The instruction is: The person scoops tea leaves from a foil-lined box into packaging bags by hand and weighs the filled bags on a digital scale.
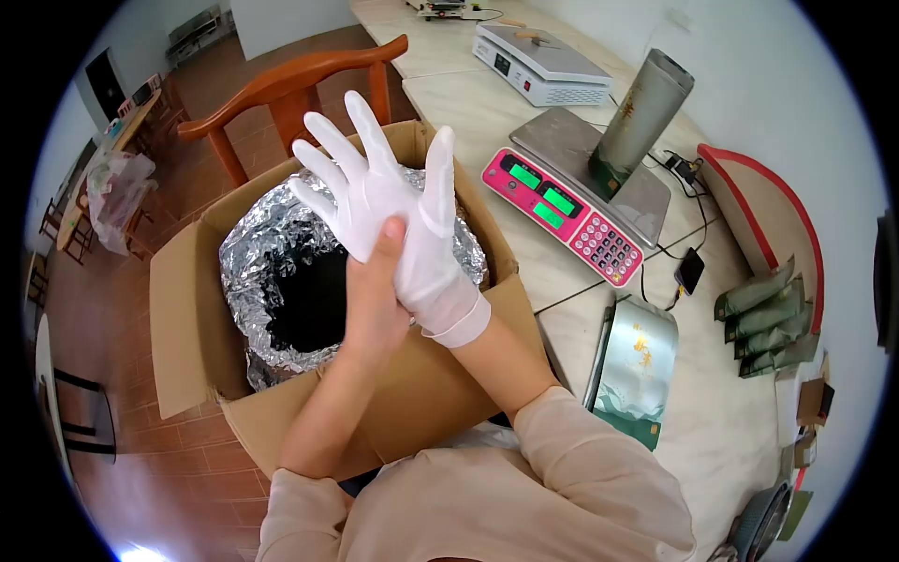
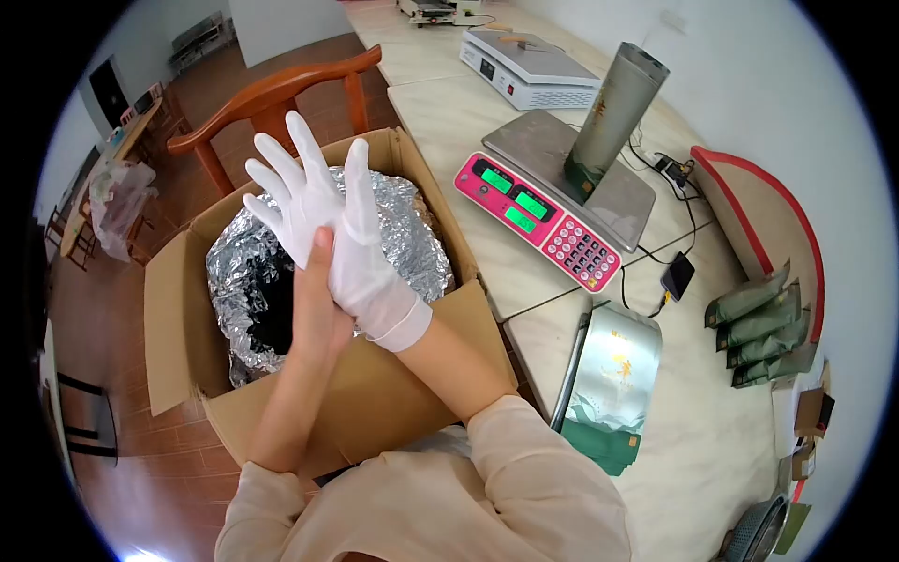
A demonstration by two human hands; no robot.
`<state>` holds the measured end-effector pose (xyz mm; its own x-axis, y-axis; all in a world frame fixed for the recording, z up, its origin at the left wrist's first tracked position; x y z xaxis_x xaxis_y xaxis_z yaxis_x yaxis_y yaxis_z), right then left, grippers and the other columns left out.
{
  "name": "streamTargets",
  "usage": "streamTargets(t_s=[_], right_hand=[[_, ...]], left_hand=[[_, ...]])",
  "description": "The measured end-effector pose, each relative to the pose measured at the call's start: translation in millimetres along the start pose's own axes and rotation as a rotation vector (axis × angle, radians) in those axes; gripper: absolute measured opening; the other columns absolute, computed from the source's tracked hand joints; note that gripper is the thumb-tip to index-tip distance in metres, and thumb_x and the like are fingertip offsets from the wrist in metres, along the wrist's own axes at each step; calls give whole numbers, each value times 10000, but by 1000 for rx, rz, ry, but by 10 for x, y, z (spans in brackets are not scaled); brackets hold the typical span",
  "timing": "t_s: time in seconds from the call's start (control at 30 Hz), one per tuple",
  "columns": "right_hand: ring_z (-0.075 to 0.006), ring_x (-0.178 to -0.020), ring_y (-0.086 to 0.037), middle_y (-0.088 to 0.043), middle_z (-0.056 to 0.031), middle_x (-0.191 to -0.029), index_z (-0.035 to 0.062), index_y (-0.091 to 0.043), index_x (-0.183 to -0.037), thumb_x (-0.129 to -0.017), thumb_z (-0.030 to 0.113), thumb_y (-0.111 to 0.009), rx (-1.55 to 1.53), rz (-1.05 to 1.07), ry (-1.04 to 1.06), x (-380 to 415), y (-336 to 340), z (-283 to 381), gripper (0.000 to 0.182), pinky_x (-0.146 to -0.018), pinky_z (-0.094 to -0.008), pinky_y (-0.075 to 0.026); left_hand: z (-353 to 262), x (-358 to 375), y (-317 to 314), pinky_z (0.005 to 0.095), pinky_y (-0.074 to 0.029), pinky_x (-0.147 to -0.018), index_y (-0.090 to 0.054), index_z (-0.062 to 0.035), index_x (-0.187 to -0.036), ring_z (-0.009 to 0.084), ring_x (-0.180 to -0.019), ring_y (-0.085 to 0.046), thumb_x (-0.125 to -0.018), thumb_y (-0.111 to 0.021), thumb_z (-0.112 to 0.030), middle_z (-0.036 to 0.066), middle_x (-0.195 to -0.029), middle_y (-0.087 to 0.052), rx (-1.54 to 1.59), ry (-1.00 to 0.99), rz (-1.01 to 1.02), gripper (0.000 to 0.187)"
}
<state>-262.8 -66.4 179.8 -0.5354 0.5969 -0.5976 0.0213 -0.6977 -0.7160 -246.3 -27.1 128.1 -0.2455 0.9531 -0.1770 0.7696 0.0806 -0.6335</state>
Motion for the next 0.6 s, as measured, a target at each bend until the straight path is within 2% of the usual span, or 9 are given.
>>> streamTargets(t_s=[0.17, 0.2, 0.23, 0.3, 0.33, 0.37, 0.43, 0.53, 0.6], right_hand=[[-327, -1364, -149, -127, -137, -1504, 196, -48, -1474, -830, 744, -253, -125, 78, 23, 15, -3, 147, 870, -1112, -473, -128], [-308, -1278, -323, -267, -138, -1446, 158, -154, -1458, -863, 692, -291, -151, 15, 71, 14, -8, 186, 811, -1062, -439, -260], [-308, -1278, -323, -267, -138, -1446, 158, -154, -1458, -863, 692, -291, -140, 2, 113, -6, 51, 218, 811, -1062, -439, -260], [-273, -1120, -485, -426, -137, -1322, 107, -272, -1409, -902, 616, -328, -35, -50, 30, -55, 255, 207, 721, -946, -391, -382], [-236, -917, -581, -544, -127, -1154, 71, -384, -1333, -929, 549, -348, -82, -104, 10, -21, 284, 184, 627, -790, -344, -451], [-220, -862, -598, -591, -127, -1049, 68, -442, -1291, -935, 520, -371, -39, -104, -49, 9, 372, 129, 580, -739, -327, -466], [-207, -816, -609, -617, -124, -968, 51, -498, -1232, -934, 466, -420, 341, -86, -93, 67, 541, 247, 517, -702, -310, -475], [-163, -845, -590, -615, -81, -899, 42, -539, -1169, -923, 253, -478, 1273, -210, 308, 100, 526, 1157, 330, -738, -297, -463], [-218, -933, -534, -567, -124, -968, -8, -535, -1085, -843, 157, -578, 1680, -631, 640, 185, 521, 1990, 296, -829, -321, -414]], left_hand=[[260, 147, -31, 359, -432, -947, -292, -10, -1357, 220, -1130, -510, -899, -573, -362, 129, -1257, -489, -125, 11, -70, 642], [347, 165, 10, 352, -448, -911, -345, 13, -1311, 215, -1058, -550, -871, -605, -398, 136, -1171, -547, -185, 5, -53, 656], [437, 221, 31, 352, -448, -911, -345, 13, -1311, 215, -1058, -550, -871, -605, -398, 136, -1171, -547, -196, 34, -20, 656], [659, 346, 14, 306, -407, -922, -439, 57, -1246, 178, -1081, -510, -883, -617, -282, 126, -1206, -524, -294, 130, 122, 528], [725, 382, 41, 297, -403, -923, -423, 53, -1256, 167, -1069, -513, -893, -604, -281, 126, -1195, -529, -262, 135, 124, 525], [759, 402, 58, 297, -403, -923, -423, 53, -1256, 167, -1069, -513, -893, -604, -281, 126, -1195, -529, -268, 162, 145, 525], [741, 390, 148, 290, -395, -938, -387, 59, -1279, 168, -1076, -513, -903, -591, -258, 137, -1186, -536, -396, 136, 125, 533], [565, 431, 355, 290, -384, -959, -423, 3, -1285, 181, -1105, -519, -928, -536, -149, 128, -1186, -551, -567, 131, 150, 404], [264, 426, 533, 275, -395, -936, -494, -7, -1224, 164, -1076, -534, -931, -519, -137, 113, -1146, -576, -654, 66, 89, 322]])
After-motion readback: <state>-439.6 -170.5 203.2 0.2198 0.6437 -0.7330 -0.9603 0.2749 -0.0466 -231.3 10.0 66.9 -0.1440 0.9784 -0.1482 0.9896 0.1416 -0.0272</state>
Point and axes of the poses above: each hand's wrist, its own x-axis away from the middle knuckle, its own y-axis out of the back of the hand, z = x × y, the point moved 5 cm from there along -x, towards the middle knuckle
